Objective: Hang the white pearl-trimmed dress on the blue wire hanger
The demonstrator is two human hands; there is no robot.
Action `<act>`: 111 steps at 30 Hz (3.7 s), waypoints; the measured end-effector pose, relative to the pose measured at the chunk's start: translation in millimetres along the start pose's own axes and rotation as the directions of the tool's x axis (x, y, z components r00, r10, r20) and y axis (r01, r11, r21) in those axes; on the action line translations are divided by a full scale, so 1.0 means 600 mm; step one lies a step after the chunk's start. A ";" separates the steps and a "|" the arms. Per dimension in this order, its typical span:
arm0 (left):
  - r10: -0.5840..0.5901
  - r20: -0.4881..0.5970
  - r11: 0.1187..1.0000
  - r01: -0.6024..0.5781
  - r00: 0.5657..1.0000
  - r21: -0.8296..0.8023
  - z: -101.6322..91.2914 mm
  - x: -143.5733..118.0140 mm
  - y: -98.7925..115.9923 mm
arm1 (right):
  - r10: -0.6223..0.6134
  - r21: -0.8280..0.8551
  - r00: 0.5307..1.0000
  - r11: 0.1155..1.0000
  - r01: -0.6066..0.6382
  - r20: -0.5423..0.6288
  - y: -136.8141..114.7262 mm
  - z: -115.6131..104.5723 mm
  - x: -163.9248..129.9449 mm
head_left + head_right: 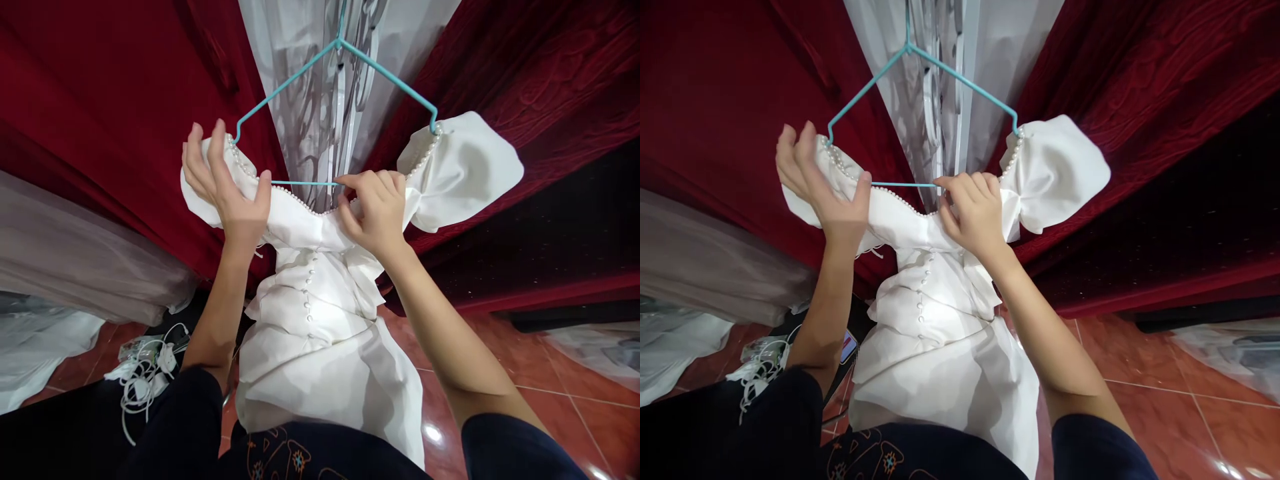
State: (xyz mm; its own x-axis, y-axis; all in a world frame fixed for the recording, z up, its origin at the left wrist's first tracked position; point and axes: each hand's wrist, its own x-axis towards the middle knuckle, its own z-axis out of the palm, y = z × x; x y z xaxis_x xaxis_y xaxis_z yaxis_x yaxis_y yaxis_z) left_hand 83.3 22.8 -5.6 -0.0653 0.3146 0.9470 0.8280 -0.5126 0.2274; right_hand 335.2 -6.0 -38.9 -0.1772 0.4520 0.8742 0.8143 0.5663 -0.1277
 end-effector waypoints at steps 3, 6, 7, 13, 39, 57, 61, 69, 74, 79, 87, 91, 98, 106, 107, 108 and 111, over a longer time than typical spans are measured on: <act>-0.099 0.136 0.994 0.103 0.986 -0.023 0.006 0.023 -0.040 | 0.036 -0.044 0.999 0.998 -0.035 0.030 0.003 -0.003 -0.004; -0.197 0.264 0.969 0.229 0.944 -0.096 0.000 0.050 -0.055 | 0.023 -0.063 0.998 0.998 -0.020 0.053 0.017 -0.017 -0.003; -0.220 0.274 0.960 0.257 0.936 -0.108 -0.005 0.060 -0.056 | 0.012 -0.052 0.998 0.999 -0.009 0.060 0.021 -0.023 -0.002; -0.461 0.149 0.882 0.470 0.875 -0.025 -0.059 0.075 -0.079 | 0.043 0.070 0.995 0.996 -0.049 0.093 0.018 -0.044 0.009; 0.073 0.444 0.970 0.041 0.893 -0.241 -0.015 -0.018 0.074 | 0.098 0.023 0.910 0.995 -0.097 -0.402 0.090 -0.109 0.058; 0.067 0.526 0.969 0.070 0.848 -0.237 -0.022 0.012 0.041 | 0.125 0.194 0.767 0.981 -0.001 -0.629 0.101 -0.119 -0.059; 0.069 0.539 0.958 0.096 0.840 -0.272 -0.012 0.004 0.055 | -0.023 0.156 0.952 0.985 0.073 -0.304 0.035 -0.104 -0.022; 0.032 0.180 0.965 0.016 0.983 -0.260 -0.021 -0.047 0.056 | 0.026 0.225 0.996 0.973 -0.046 0.090 0.032 -0.039 -0.011; -0.249 0.089 0.938 0.263 0.965 -0.228 -0.040 -0.116 0.006 | 0.066 0.185 0.996 0.980 -0.075 0.058 0.031 -0.035 -0.022; -0.805 0.263 0.420 0.824 0.532 -0.379 -0.045 -0.095 -0.064 | 0.085 0.153 0.993 0.983 -0.098 0.087 0.031 -0.037 -0.018; -0.837 0.240 0.258 0.741 0.492 -0.620 -0.009 0.049 -0.080 | 0.095 0.238 0.993 0.965 -0.108 0.063 0.026 -0.031 -0.021; -0.745 0.055 0.516 0.627 0.664 -0.583 -0.004 0.073 -0.093 | 0.120 0.276 0.991 0.952 -0.130 0.053 0.023 -0.030 -0.020; -0.675 -0.040 0.654 0.571 0.737 -0.497 -0.018 0.108 -0.064 | 0.113 0.294 0.993 0.949 -0.113 0.019 0.027 -0.034 -0.019; -0.531 0.029 0.747 0.484 0.847 -0.456 -0.008 0.186 -0.056 | 0.111 0.339 0.994 0.935 -0.102 -0.008 0.026 -0.023 -0.017; -0.535 0.061 0.741 0.503 0.843 -0.446 -0.001 0.192 -0.062 | 0.107 0.345 0.994 0.934 -0.097 -0.009 0.027 -0.022 -0.017; -0.543 0.096 0.731 0.526 0.834 -0.436 0.007 0.198 -0.066 | 0.102 0.350 0.995 0.932 -0.092 -0.009 0.028 -0.022 -0.017; -0.541 0.209 0.708 0.576 0.814 -0.409 0.033 0.204 -0.063 | 0.095 0.356 0.995 0.930 -0.086 -0.007 0.029 -0.021 -0.016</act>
State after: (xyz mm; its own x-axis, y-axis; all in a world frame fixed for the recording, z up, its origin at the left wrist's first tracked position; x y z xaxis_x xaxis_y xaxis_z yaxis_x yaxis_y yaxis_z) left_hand 55.3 96.5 97.5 -0.3850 0.7007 0.6006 0.3207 -0.5087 0.7990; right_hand 357.8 -9.2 -43.9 -0.0951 0.4989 0.8614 0.5759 0.7334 -0.3612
